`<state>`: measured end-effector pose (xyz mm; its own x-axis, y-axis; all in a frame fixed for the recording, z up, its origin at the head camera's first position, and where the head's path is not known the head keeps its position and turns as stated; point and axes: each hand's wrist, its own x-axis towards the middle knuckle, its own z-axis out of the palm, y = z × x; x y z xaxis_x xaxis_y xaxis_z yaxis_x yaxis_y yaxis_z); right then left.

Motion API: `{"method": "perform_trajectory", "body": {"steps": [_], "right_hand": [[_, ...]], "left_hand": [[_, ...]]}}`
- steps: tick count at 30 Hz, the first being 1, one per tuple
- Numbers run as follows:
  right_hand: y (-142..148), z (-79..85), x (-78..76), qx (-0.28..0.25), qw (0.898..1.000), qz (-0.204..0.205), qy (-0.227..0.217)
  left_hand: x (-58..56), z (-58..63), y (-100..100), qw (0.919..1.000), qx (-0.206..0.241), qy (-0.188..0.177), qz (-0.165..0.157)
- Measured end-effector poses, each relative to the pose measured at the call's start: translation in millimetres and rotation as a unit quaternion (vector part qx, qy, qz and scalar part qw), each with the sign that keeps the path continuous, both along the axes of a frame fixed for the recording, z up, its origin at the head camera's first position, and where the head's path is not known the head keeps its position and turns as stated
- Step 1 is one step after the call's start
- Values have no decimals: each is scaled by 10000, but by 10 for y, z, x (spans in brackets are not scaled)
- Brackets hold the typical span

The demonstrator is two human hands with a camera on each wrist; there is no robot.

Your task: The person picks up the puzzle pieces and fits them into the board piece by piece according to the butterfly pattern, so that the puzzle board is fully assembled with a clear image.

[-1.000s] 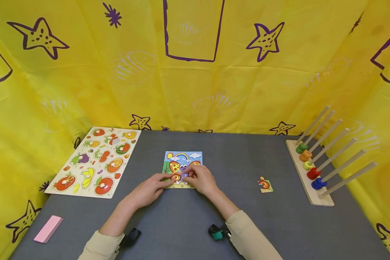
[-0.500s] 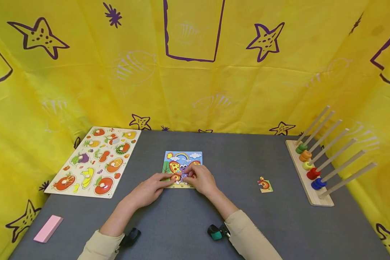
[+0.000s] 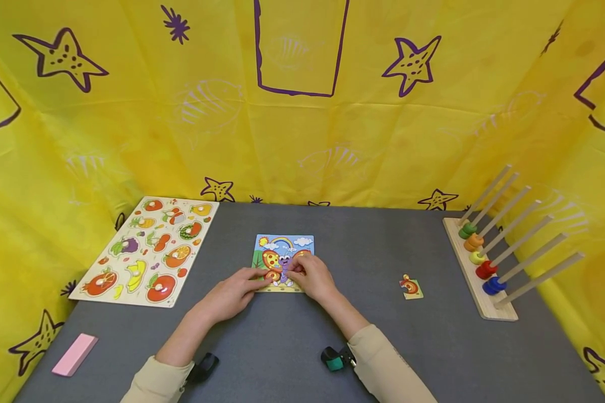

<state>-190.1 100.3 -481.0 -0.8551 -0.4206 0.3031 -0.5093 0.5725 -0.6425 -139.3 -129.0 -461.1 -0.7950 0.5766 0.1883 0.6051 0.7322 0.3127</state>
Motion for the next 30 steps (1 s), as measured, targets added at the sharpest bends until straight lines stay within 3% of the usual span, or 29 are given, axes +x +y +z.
{"method": "perform_trajectory", "body": {"steps": [8, 12, 16, 22, 26, 30], "right_hand": [[87, 25, -14, 12, 9985, 386, -389], [99, 33, -12, 29, 9980, 405, -493], [103, 46, -5, 57, 9973, 383, -622], [231, 46, 54, -87, 9971, 431, -614], [402, 43, 104, -305, 9977, 215, -559], [639, 76, 157, -464, 9970, -315, -536]], "left_hand": [[-27, -1, 51, 9978, 299, 445, -390], [-29, 10, 123, 9973, 267, 144, -668], [-22, 26, 188, 9973, 136, -187, -701], [-22, 30, 236, 9981, -10, -85, -616], [-20, 20, 249, 9985, -78, -121, -525], [-20, 9, 246, 9988, -63, -115, -469]]}}
